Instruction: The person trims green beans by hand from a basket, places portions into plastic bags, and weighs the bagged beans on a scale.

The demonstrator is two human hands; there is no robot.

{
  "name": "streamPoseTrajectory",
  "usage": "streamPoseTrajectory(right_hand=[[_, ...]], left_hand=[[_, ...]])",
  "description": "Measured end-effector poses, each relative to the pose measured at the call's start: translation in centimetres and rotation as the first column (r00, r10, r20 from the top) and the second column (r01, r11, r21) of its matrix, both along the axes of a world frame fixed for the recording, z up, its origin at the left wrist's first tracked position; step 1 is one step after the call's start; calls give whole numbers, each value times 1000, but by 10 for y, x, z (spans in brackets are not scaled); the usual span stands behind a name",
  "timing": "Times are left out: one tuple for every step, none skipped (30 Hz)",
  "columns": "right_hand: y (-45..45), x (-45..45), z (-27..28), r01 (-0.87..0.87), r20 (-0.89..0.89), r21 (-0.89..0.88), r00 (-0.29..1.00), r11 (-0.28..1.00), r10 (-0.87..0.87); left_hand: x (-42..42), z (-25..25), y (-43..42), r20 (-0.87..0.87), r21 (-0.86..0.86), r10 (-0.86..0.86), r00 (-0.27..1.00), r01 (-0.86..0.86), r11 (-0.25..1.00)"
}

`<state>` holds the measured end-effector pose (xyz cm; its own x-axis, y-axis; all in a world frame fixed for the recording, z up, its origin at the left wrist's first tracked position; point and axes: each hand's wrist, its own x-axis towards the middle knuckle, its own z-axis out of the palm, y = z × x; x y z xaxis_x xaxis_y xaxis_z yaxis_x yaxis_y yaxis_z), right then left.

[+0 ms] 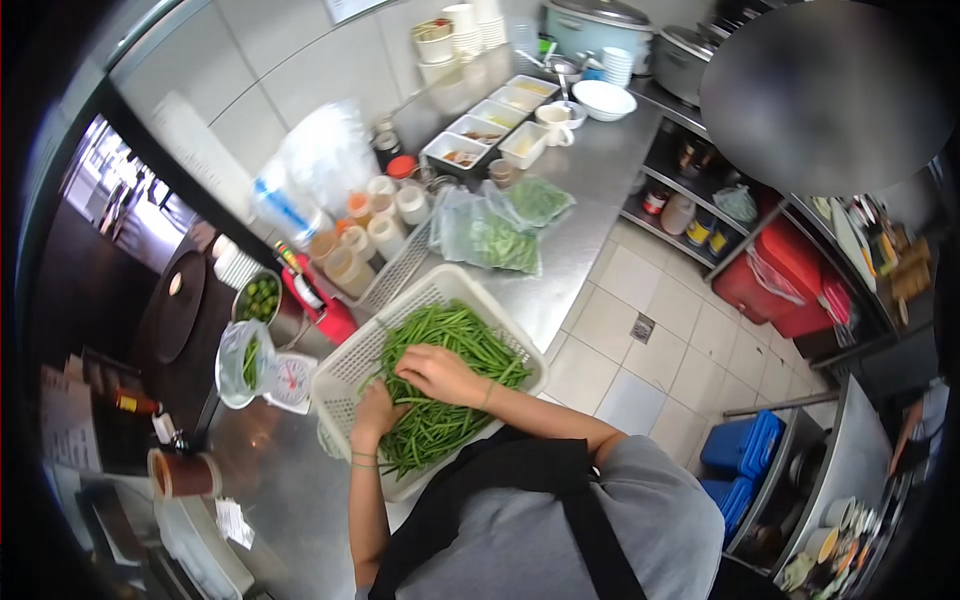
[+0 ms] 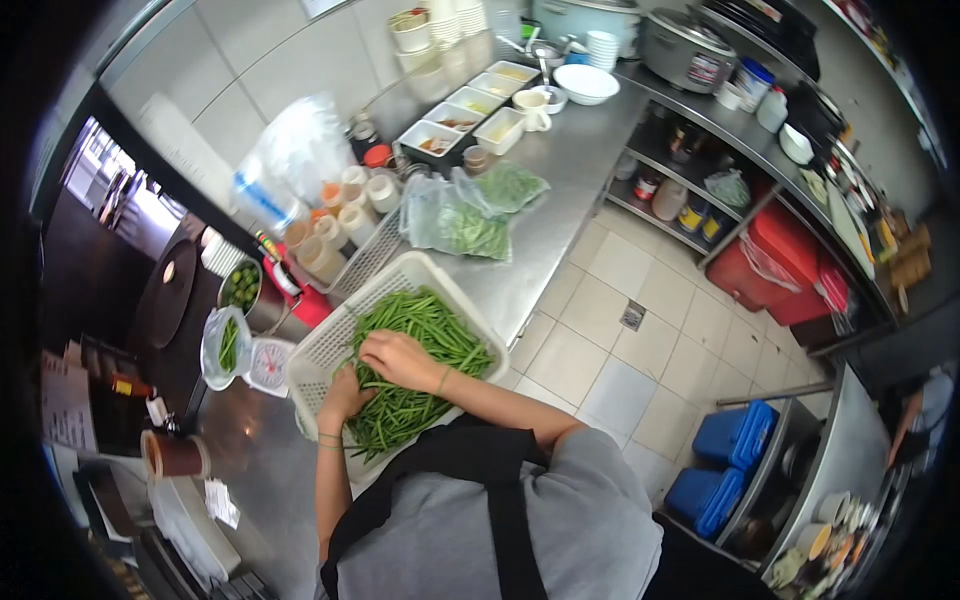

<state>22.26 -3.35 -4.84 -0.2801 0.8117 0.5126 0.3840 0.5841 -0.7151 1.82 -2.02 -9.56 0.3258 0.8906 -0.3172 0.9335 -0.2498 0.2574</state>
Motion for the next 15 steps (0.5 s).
streamPoseTrajectory(right_hand=[[-1, 0, 1, -7, -2, -14, 1000, 1000, 7], [-1, 1, 1, -9, -8, -16, 1000, 1000, 9], [-1, 0, 0, -15, -15, -16, 1000, 1000, 15], [0, 1, 0, -24, -23, -14, 999, 1000, 24], [0, 2, 0, -25, -29, -7, 999, 1000, 24], [0, 2, 1, -26, -35, 0, 999, 1000, 26], [1, 2, 2, -27, -43, 7, 999, 1000, 27], [1, 4, 4, -14, -34, -8, 999, 1000, 14], [2, 4, 4, -4, -44, -1, 999, 1000, 4], [3, 4, 2, 5, -53, 3, 999, 1000, -5], [4, 4, 2, 12, -62, 8, 998, 1000, -11], [4, 6, 2, 27, -49, 4, 998, 1000, -27], [3, 7, 3, 36, -40, 2, 999, 999, -36], [3, 7, 4, 38, -38, 2, 999, 999, -38], [3, 7, 4, 52, -29, 7, 998, 999, -52]], left_hand=[[2, 9, 2, -26, -57, 18, 999, -19, 998], [3, 14, 5, -55, -112, 40, 998, -46, 993], [2, 15, 8, 8, -189, 36, 999, -34, 981], [-1, 15, 11, 70, -263, 39, 997, -19, 965], [-3, 16, 11, 130, -334, 48, 990, -2, 943], [0, 21, 4, 166, -276, 29, 986, 18, 961], [-2, 19, 2, 213, -260, 28, 977, 30, 965], [-6, 15, -1, 259, -246, 27, 965, 39, 969], [-9, 12, -6, 305, -233, 28, 952, 46, 971], [-9, 10, -12, 352, -165, -11, 936, 73, 984], [-8, 9, -16, 309, -160, 26, 951, 25, 987], [-4, 15, -21, 265, -153, 65, 962, -25, 988], [-2, 20, -27, 216, -141, 112, 970, -82, 987], [-4, 18, -34, 280, -50, 90, 956, -79, 996], [-3, 24, -40, 248, -25, 120, 961, -118, 993]])
